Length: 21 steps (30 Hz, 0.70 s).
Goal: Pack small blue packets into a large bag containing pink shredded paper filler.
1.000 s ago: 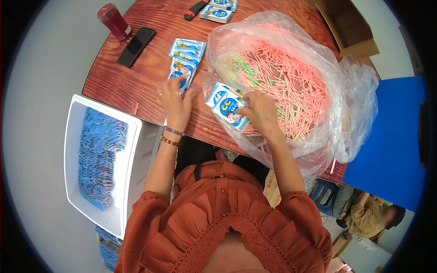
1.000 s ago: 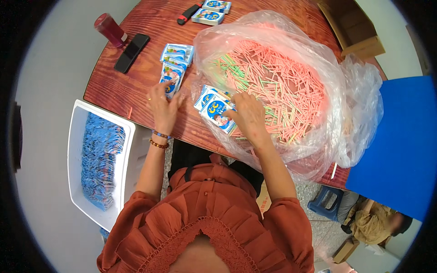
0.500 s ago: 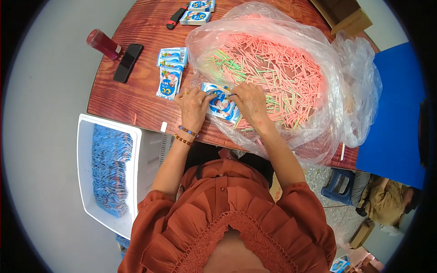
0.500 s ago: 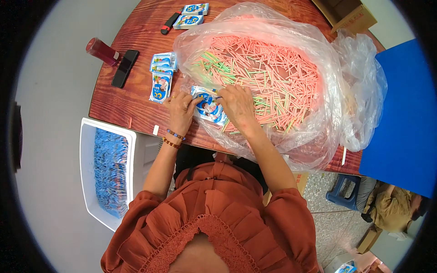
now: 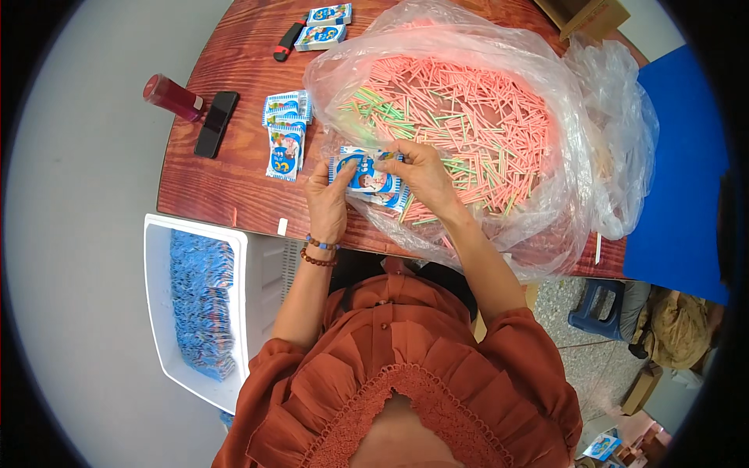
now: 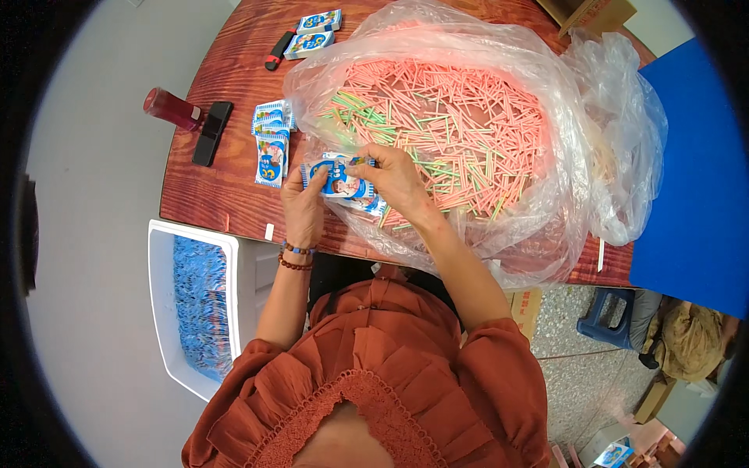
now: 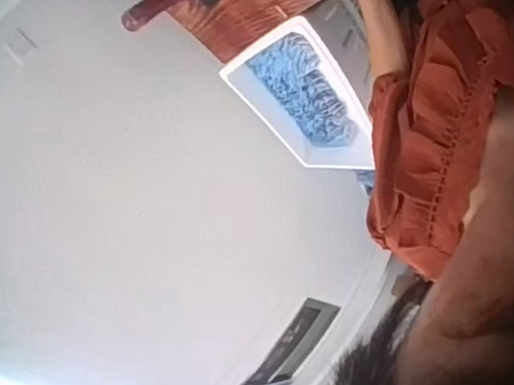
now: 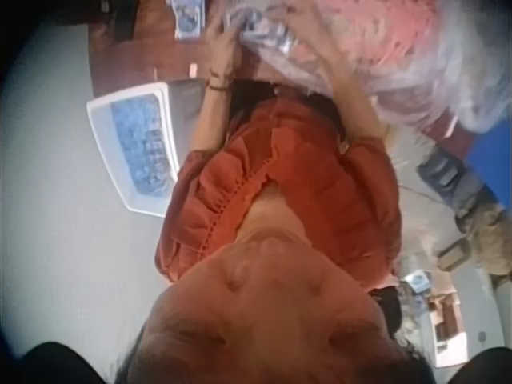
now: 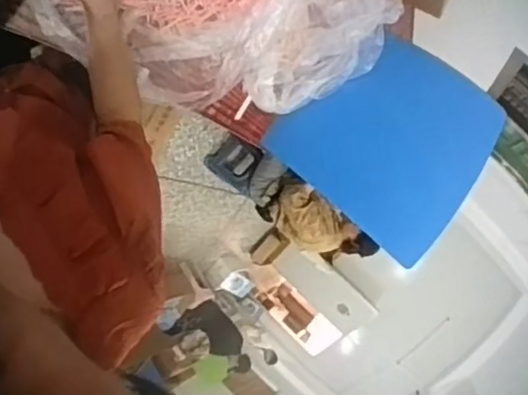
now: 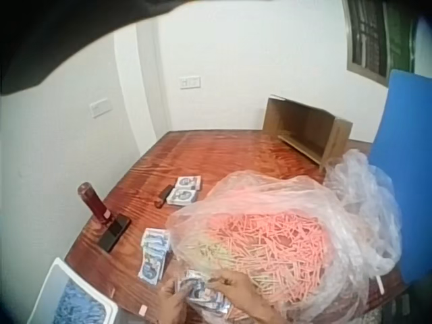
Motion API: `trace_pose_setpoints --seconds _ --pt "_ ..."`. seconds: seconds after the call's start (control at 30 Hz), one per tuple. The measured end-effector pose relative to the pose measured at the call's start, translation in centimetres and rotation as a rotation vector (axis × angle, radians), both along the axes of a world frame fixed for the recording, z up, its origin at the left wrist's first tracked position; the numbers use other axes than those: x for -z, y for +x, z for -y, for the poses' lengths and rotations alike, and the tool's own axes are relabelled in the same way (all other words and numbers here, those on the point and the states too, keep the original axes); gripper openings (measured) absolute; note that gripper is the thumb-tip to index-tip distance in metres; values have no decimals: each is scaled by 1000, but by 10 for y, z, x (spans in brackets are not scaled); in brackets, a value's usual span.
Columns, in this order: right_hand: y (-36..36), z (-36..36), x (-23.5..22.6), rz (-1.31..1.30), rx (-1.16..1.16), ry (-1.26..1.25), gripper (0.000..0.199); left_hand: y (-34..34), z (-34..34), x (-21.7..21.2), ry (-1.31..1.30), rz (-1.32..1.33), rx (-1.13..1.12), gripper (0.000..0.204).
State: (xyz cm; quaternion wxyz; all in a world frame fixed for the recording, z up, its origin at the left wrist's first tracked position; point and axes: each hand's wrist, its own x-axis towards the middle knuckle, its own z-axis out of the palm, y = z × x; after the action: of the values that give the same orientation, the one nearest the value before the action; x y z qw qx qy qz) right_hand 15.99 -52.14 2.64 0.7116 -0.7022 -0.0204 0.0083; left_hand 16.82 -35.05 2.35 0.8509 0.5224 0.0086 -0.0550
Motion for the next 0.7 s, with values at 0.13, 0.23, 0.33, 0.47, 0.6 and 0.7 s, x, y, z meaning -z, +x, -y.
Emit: trace_pose_setpoints --seconds 0.13,0.23,0.33,0.47,0.6,0.7 --pt "-2 -3 2 -89 -53 119 12 -3 -6 4 1 -9 -36 11" --pt "-7 4 10 -161 -37 50 11 -3 -1 15 -74 -93 -12 11" --pt "-7 2 0 -148 -32 88 11 -5 -2 12 -63 -68 -24 14" --pt "-7 1 9 -109 -9 224 13 -5 5 5 -46 -105 -12 14" --pt "-8 -3 7 -146 20 243 14 -8 7 5 10 -41 -79 13" --pt "-8 -5 14 -99 40 87 14 -9 6 8 37 -20 -121 13"
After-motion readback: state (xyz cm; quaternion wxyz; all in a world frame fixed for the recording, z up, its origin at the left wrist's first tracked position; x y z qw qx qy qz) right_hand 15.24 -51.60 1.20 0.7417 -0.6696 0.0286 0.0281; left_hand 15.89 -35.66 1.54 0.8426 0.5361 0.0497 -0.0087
